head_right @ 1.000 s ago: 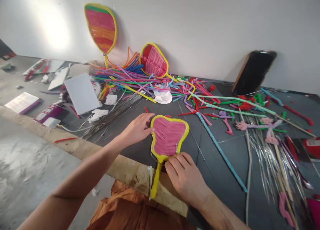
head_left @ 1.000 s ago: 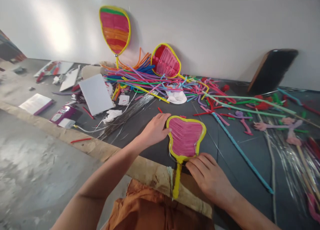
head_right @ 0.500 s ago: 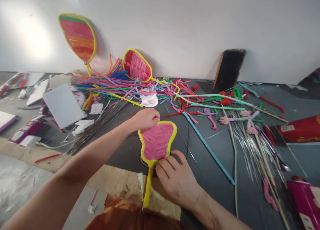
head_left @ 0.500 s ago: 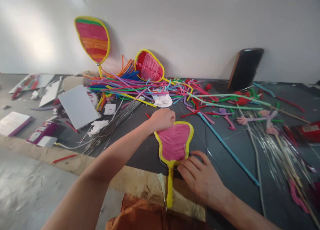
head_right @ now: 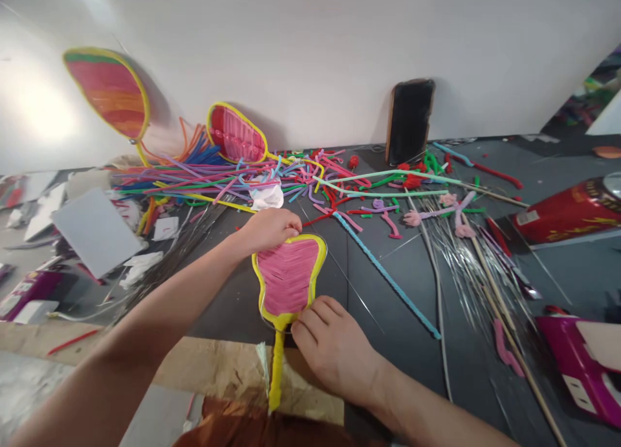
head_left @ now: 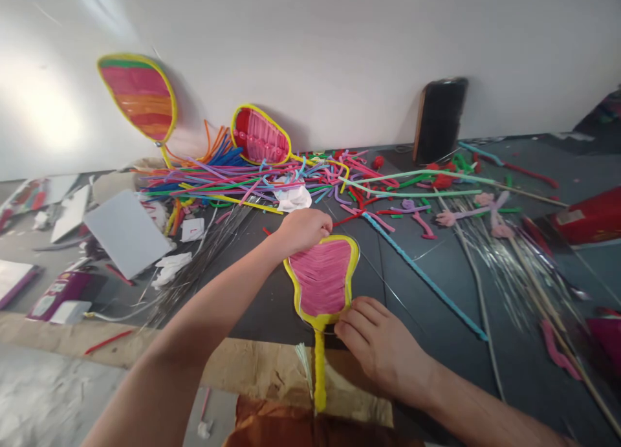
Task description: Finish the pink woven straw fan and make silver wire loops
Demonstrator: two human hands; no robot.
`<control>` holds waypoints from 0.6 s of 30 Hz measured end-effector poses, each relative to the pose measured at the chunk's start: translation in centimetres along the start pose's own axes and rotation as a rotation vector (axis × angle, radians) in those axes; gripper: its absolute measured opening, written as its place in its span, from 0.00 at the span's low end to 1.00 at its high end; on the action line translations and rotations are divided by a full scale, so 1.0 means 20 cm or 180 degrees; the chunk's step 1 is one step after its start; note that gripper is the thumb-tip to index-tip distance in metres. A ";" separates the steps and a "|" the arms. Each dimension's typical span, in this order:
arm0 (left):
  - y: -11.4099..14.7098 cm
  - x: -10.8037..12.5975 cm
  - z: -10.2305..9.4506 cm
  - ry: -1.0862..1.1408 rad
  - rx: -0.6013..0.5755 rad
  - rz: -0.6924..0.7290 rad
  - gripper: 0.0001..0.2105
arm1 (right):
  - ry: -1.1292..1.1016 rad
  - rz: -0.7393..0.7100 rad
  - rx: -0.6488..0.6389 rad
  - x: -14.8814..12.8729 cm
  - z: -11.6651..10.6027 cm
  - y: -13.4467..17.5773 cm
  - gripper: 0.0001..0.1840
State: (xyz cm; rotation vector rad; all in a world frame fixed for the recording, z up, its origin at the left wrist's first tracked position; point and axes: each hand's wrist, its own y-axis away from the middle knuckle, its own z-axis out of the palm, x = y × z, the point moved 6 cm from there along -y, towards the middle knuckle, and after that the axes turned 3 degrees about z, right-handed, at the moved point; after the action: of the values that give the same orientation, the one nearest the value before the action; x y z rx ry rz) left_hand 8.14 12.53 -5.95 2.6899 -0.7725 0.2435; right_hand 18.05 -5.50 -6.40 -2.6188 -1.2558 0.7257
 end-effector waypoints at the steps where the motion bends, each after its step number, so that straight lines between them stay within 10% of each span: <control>1: 0.00 0.00 0.00 -0.0026 -0.0008 0.0036 0.12 | -0.0022 0.0003 0.0004 0.00 0.00 0.00 0.10; 10: -0.01 0.02 0.02 -0.0162 -0.0372 0.0167 0.12 | -0.0321 0.0089 0.0045 0.01 -0.01 -0.01 0.08; 18: 0.02 -0.02 0.01 -0.0115 0.0107 -0.0006 0.09 | -0.0345 0.0075 0.0015 0.01 0.01 -0.01 0.08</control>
State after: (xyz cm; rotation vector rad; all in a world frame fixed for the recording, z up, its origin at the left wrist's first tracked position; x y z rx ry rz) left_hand 7.60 12.29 -6.09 2.7334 -0.7830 0.2099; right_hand 17.87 -5.21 -6.66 -2.6268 -1.2511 0.8845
